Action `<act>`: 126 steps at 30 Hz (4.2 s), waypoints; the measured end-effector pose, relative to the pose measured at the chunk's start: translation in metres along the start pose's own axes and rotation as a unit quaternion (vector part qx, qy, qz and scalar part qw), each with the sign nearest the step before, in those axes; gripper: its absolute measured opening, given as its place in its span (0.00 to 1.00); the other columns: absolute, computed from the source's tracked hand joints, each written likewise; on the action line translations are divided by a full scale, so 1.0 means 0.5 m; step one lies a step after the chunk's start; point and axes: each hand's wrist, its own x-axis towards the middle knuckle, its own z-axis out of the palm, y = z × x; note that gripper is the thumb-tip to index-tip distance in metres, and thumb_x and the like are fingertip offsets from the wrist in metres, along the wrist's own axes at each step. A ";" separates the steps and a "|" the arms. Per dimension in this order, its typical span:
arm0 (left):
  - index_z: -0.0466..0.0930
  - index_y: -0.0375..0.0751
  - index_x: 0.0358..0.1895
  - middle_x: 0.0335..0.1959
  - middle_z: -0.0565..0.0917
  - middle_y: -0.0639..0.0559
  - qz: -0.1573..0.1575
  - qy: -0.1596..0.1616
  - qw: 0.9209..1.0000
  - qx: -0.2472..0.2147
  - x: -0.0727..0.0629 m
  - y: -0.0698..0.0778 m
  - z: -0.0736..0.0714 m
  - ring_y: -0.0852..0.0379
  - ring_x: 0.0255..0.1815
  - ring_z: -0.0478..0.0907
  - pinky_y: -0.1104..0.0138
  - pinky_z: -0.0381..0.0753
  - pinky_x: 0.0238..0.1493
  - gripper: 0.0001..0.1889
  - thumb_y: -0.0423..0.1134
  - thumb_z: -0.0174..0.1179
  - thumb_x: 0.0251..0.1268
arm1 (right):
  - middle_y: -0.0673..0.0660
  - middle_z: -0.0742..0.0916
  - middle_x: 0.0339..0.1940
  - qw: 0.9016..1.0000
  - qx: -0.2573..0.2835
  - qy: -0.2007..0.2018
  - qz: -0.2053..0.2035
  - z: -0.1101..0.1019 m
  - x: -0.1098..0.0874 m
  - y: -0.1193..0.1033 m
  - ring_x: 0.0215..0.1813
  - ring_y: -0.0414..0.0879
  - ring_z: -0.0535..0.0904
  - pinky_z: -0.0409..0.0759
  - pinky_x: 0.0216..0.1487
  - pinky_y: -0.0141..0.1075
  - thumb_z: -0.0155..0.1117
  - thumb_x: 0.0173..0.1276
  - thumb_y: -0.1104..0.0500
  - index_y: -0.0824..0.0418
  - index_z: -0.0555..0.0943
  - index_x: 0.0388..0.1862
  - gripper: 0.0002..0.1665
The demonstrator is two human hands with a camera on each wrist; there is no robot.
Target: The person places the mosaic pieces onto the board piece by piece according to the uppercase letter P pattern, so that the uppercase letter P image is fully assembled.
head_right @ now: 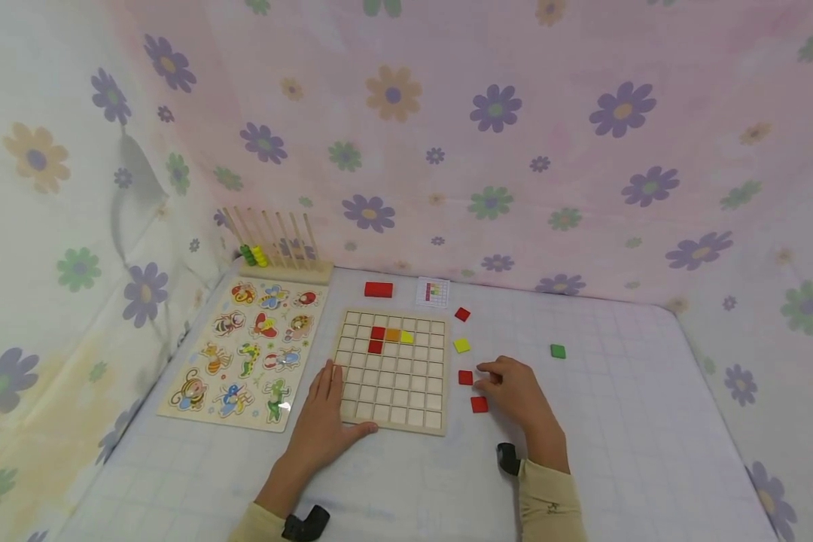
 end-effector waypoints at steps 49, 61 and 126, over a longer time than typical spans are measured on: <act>0.47 0.33 0.82 0.85 0.43 0.38 0.007 0.007 1.000 -0.025 0.000 0.004 -0.002 0.38 0.85 0.43 0.46 0.58 0.81 0.67 0.70 0.72 0.48 | 0.52 0.77 0.29 0.998 -0.034 -0.049 -0.012 0.005 0.017 -0.043 0.35 0.45 0.72 0.71 0.33 0.35 0.71 0.64 0.55 0.60 0.88 0.42 0.12; 0.45 0.35 0.83 0.86 0.42 0.40 0.000 -0.002 1.000 -0.015 0.003 0.000 -0.001 0.39 0.86 0.43 0.47 0.57 0.81 0.68 0.72 0.71 0.47 | 0.51 0.75 0.26 0.998 -0.019 -0.031 -0.055 0.007 0.021 -0.069 0.32 0.44 0.70 0.67 0.31 0.34 0.70 0.64 0.57 0.58 0.87 0.40 0.08; 0.44 0.32 0.82 0.85 0.45 0.39 0.014 0.013 1.000 -0.013 0.003 -0.006 0.004 0.40 0.86 0.45 0.49 0.59 0.81 0.69 0.72 0.71 0.48 | 0.51 0.87 0.35 0.976 -0.091 -0.086 -0.178 0.134 0.129 -0.308 0.41 0.45 0.77 0.81 0.51 0.41 0.69 0.66 0.58 0.61 0.88 0.39 0.08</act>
